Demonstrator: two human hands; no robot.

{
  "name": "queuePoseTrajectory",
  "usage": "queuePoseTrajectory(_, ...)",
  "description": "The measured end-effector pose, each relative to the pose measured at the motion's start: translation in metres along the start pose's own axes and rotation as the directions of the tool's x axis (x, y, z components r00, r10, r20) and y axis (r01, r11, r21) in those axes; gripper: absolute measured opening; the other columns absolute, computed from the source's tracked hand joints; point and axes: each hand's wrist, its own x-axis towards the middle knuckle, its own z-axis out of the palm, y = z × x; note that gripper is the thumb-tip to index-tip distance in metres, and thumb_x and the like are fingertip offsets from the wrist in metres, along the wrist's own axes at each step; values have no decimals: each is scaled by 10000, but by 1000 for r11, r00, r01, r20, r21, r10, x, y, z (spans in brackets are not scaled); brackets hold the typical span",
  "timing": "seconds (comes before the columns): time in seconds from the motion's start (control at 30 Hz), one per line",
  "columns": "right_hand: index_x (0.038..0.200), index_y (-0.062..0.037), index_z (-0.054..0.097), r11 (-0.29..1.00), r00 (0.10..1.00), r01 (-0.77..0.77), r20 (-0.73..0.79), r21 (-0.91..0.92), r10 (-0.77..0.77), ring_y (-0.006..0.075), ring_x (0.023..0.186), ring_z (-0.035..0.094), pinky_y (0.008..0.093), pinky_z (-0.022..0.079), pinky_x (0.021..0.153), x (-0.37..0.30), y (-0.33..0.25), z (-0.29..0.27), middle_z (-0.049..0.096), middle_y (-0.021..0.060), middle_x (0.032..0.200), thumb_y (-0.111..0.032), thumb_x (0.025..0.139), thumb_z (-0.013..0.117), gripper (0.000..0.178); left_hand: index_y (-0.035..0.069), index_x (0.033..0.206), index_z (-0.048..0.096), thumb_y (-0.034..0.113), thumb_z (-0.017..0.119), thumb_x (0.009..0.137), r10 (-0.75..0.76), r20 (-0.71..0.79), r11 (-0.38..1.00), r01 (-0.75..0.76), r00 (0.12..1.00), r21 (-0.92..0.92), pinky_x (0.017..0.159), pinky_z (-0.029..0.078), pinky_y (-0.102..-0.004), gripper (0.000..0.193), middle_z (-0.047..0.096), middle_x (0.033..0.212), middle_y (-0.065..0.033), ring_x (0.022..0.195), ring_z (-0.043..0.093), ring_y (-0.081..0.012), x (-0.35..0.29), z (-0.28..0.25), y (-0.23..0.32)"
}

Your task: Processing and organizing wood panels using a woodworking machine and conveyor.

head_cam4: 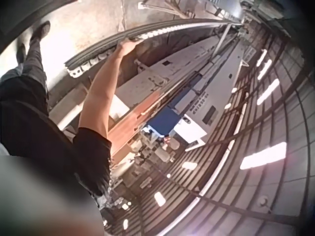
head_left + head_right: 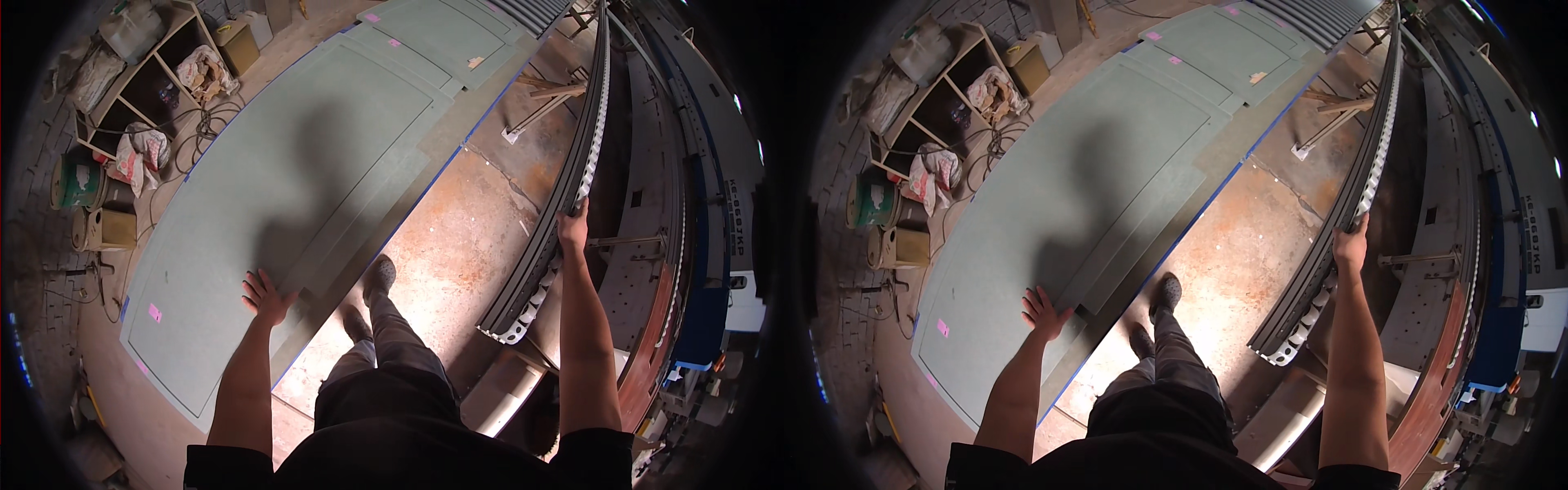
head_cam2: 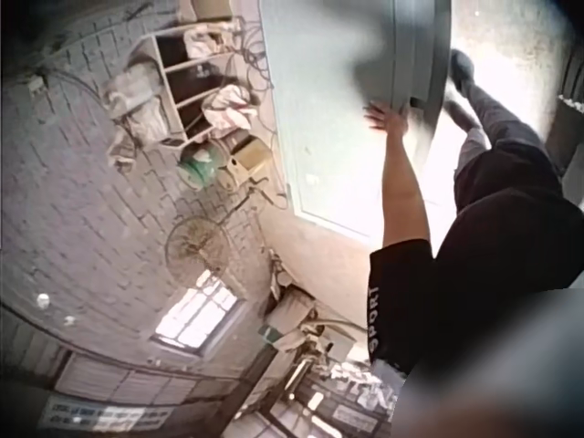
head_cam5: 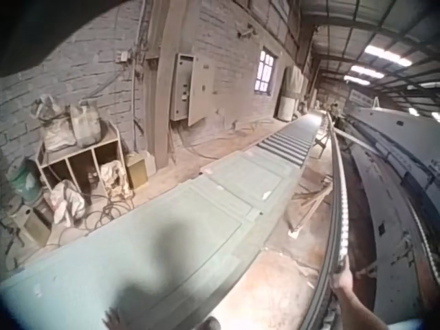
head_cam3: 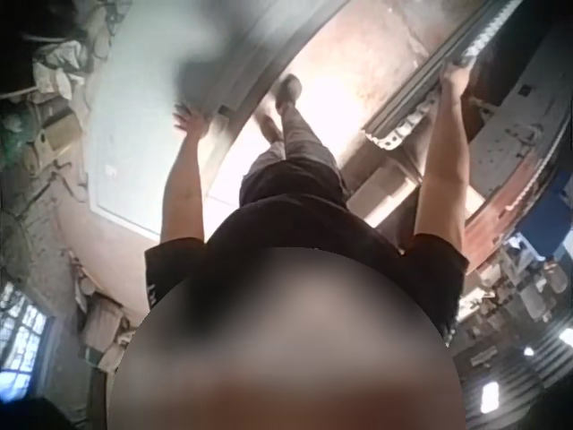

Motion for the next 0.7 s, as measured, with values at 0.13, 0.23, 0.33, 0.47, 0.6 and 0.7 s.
queuePoseTrajectory(0.13,1490,-101,199,998,999,-48,-12,-34,48,343,1180,548,368,428,971,-4,-6,-2,519,216,1325,-263,730,681,915,95,1465,-214,716,582,748,7,-19,1000,-6,1000,10,1091,-52,-616,1238,-236,1522,-225,1405,-207,-421,1,2,-2)
queuePoseTrajectory(0.23,1492,-126,203,1000,1000,-6,-26,24,7,359,1161,556,384,438,961,-2,0,0,542,224,1291,-267,724,678,913,91,1466,-209,716,583,749,16,-37,1000,-15,999,11,1088,-47,-622,1237,-227,1523,-232,1405,-197,-430,2,3,-3)
queuePoseTrajectory(0.33,1490,-126,204,999,999,-34,-15,-10,34,368,1150,561,391,445,952,-2,-3,-1,558,227,1267,-263,718,674,915,94,1468,-205,714,584,749,14,-35,1000,-14,999,9,1087,-47,-625,1234,-221,1524,-234,1405,-191,-434,2,3,-3)
queuePoseTrajectory(0.47,1489,-127,208,1000,999,-15,-37,-2,15,371,1130,573,393,452,944,-2,-1,0,571,230,1244,-254,711,672,915,109,1468,-212,715,576,754,-2,-24,1000,3,1000,29,1095,-29,-619,1224,-216,1529,-223,1410,-182,-426,0,0,1)
queuePoseTrajectory(0.6,1491,-136,210,1000,999,-7,-50,10,8,365,1125,578,387,452,943,-2,-1,1,580,229,1232,-244,714,669,909,120,1466,-221,718,570,756,-21,-11,999,22,1000,40,1102,-15,-612,1220,-212,1534,-211,1415,-174,-416,-3,-5,3)
queuePoseTrajectory(0.7,1492,-140,208,1000,999,-15,-47,19,16,361,1126,579,384,451,944,-2,0,2,580,226,1235,-235,715,668,908,96,1470,-201,731,568,746,0,-12,1000,0,1000,4,1090,-56,-618,1232,-222,1523,-236,1404,-198,-431,-3,-4,1)
